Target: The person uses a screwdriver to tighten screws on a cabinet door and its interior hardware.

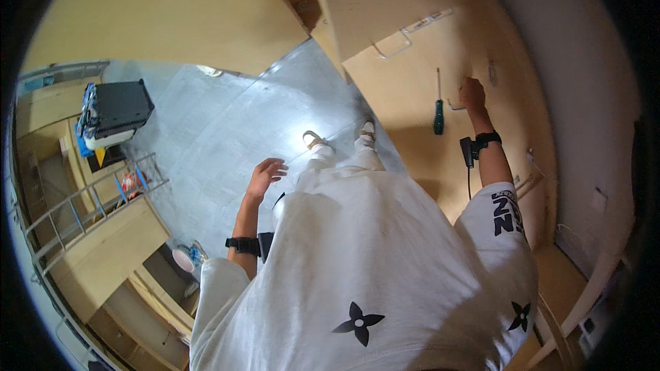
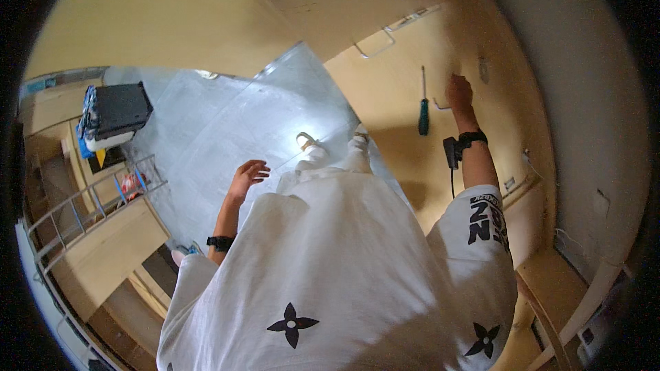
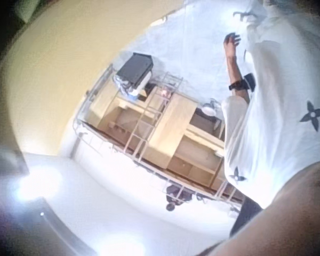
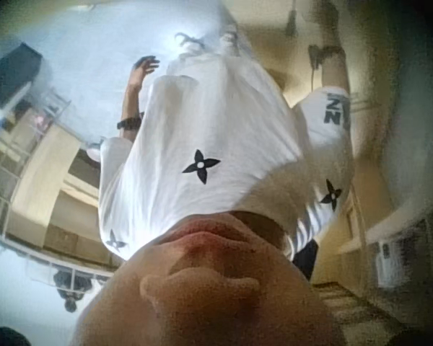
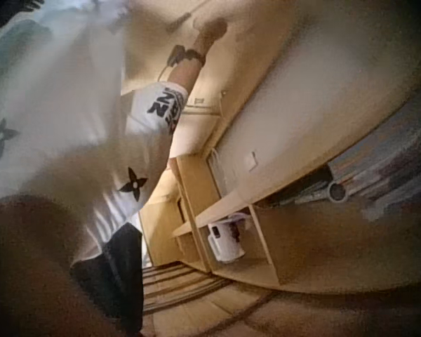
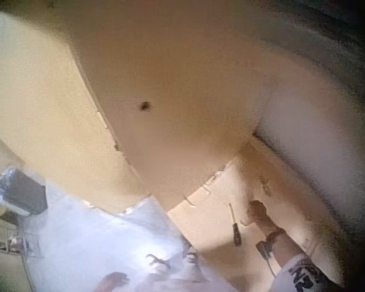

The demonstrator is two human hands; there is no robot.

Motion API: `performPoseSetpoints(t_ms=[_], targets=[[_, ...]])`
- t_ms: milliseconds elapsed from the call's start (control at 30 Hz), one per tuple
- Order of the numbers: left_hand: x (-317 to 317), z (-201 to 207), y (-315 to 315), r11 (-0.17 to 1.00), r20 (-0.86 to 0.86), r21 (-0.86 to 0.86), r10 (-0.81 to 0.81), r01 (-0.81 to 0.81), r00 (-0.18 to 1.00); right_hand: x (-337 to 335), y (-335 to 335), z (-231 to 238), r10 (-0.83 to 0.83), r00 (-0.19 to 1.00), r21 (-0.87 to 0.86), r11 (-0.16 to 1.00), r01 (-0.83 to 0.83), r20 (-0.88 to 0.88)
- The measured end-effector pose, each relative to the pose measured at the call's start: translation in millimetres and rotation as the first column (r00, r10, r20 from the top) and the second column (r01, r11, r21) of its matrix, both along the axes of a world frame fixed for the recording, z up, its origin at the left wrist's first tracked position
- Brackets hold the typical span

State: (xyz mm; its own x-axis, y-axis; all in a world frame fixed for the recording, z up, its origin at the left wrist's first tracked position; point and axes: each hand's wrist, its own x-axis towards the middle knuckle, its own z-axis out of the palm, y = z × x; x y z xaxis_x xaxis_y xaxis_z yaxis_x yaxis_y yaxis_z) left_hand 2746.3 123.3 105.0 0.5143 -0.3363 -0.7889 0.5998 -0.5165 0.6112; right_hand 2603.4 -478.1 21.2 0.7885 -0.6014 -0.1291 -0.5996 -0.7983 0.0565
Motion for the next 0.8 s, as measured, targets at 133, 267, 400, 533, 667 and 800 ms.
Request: performPoseSetpoints(t_ms=[133, 267, 400, 533, 667, 800], targets=[[12, 4, 8, 0.999, 0.026, -0.014, -0.037, 0.038, 0.999, 18, 13, 17, -0.026, 0.992, 0.038, 0.999, 0.031, -0.121], [28, 10, -12, 0.996, 0.031, -0.032, -0.081, 0.082, 0.996, 22, 36, 15, -0.031, 0.992, 0.099, 0.995, 0.019, 0.120], [32, 16, -69, 0.842, -0.514, -0.339, 0.207, -0.419, 0.832, 76, 196, 77, 0.314, 0.656, 0.256, 0.740, -0.622, 0.686], [39, 25, -123, 0.800, -0.682, -0.382, 0.095, -0.463, 0.725, 94, 305, 124, 0.364, 0.696, 0.516, 0.480, -0.710, 0.619], [40, -2, -128, 0.813, -0.662, -0.410, 0.046, -0.413, 0.748, 80, 294, 141, 0.155, 0.786, 0.596, 0.570, -0.567, 0.599], [47, -18, -113, 0.796, -0.678, -0.449, -0.007, -0.406, 0.735, 27, 189, 65, 0.018, 0.873, 0.135, 0.986, -0.096, 0.488]])
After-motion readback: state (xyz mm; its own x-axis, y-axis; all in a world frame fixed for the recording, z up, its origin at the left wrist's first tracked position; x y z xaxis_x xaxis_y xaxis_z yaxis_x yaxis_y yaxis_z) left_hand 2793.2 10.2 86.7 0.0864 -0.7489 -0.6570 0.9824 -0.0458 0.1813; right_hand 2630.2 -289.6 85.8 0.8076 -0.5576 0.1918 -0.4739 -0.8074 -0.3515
